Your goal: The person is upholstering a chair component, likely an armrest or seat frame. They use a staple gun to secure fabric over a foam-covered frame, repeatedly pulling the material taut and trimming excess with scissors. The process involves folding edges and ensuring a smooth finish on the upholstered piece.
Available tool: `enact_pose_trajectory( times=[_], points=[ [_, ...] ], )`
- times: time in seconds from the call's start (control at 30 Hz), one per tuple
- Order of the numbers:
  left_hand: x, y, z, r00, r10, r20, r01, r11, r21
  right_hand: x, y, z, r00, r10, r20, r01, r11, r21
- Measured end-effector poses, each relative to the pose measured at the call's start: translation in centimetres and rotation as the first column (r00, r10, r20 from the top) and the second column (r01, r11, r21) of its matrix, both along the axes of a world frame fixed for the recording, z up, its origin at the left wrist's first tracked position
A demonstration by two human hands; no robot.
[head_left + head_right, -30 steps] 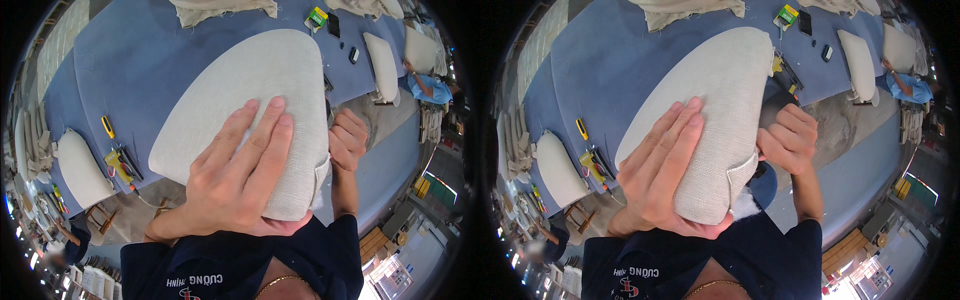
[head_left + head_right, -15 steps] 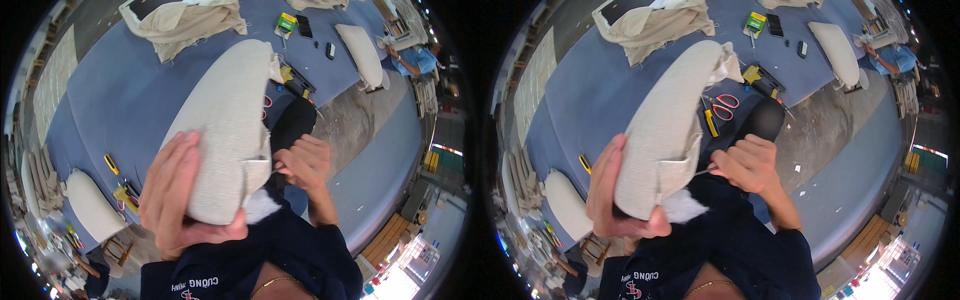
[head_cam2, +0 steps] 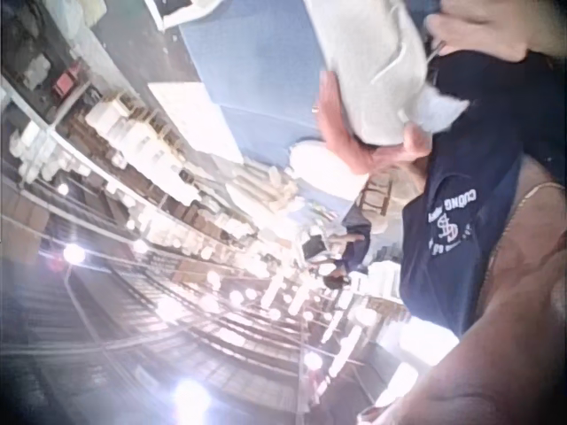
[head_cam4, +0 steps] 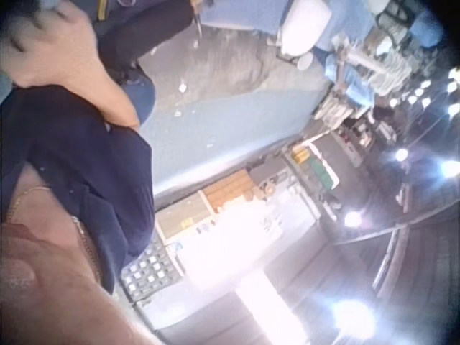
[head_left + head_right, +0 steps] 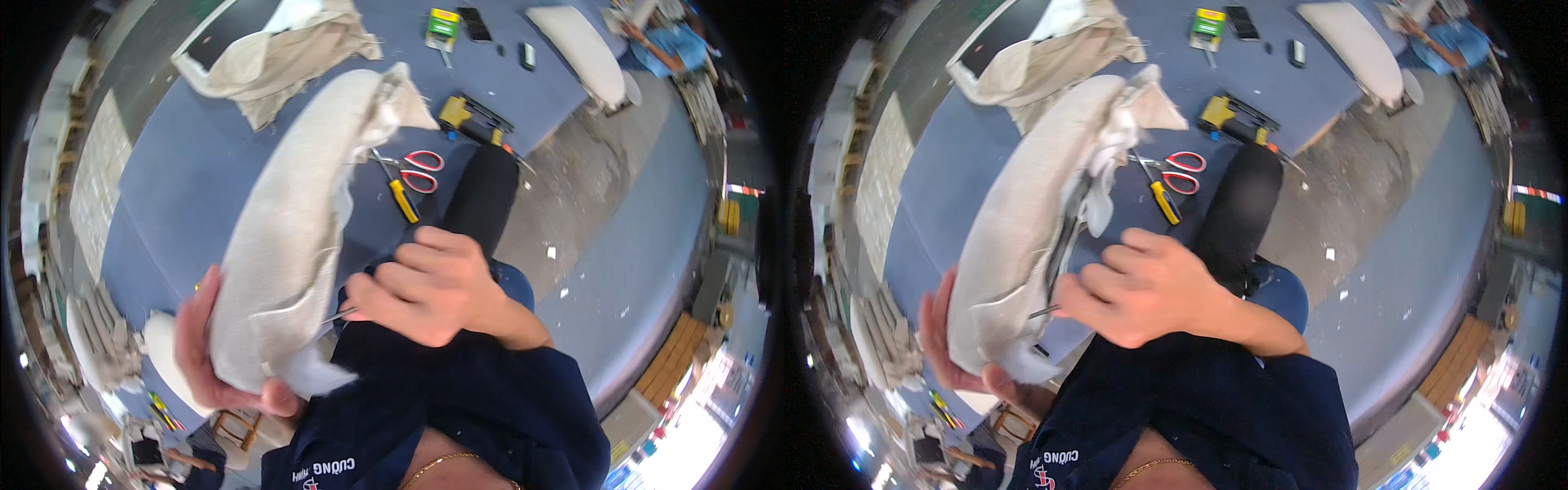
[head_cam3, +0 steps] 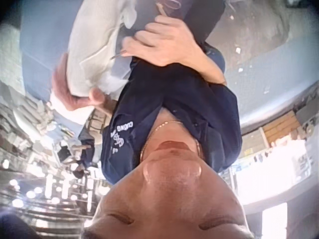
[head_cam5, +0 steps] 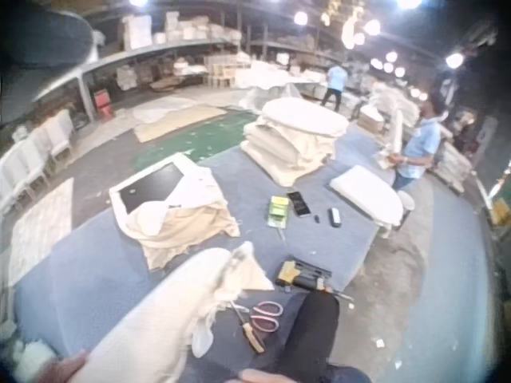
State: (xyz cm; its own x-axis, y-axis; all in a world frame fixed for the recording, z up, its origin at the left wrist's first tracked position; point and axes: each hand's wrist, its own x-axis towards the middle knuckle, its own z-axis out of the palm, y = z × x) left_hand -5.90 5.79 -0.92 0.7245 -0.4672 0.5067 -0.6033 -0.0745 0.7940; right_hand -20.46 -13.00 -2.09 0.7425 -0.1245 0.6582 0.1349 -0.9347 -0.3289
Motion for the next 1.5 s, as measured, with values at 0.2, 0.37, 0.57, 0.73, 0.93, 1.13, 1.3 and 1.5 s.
enact_pose_trajectory(
  times=[0.2,0.37,0.57,0.73,0.93,1.13,1.3,1.5],
  points=[
    [0.5,-2.7,1.4,0.950,-0.226,0.218,0.183,0.963,0.200,-2.3,-2.1,0.1,0.994,-0.011,-0.111,0.010,1.000,-0.004],
    [-2.0,-3.0,1.0,0.961,-0.205,0.183,0.183,0.974,0.132,-1.5,-3.4,-1.8,0.981,0.183,0.065,-0.181,0.983,-0.031],
    [-2.6,-2.5,1.2,0.969,-0.185,0.163,0.167,0.979,0.116,-0.3,-5.6,-2.7,0.923,0.349,0.164,-0.337,0.936,-0.096],
    [-3.3,-2.1,1.1,0.983,-0.133,0.130,0.123,0.989,0.079,-0.9,-7.1,-2.5,0.883,0.457,0.108,-0.446,0.888,-0.113],
    [-3.3,-2.0,0.6,0.984,-0.114,0.137,0.108,0.993,0.050,-3.1,-7.3,-1.1,0.933,0.345,-0.097,-0.352,0.934,-0.058],
    [-4.0,-2.4,-0.1,0.979,-0.144,0.144,0.141,0.989,0.031,-2.3,-6.5,-0.9,0.901,0.433,-0.026,-0.433,0.901,0.021],
    [-4.2,-2.0,-0.2,0.982,-0.063,0.179,0.063,0.998,0.005,-0.1,-6.1,-1.9,0.903,0.427,0.047,-0.426,0.904,-0.035],
    [-2.0,-2.3,0.4,0.980,-0.078,0.185,0.087,0.995,-0.042,-1.0,-6.3,-0.4,0.978,0.193,-0.076,-0.203,0.968,-0.145]
  ],
)
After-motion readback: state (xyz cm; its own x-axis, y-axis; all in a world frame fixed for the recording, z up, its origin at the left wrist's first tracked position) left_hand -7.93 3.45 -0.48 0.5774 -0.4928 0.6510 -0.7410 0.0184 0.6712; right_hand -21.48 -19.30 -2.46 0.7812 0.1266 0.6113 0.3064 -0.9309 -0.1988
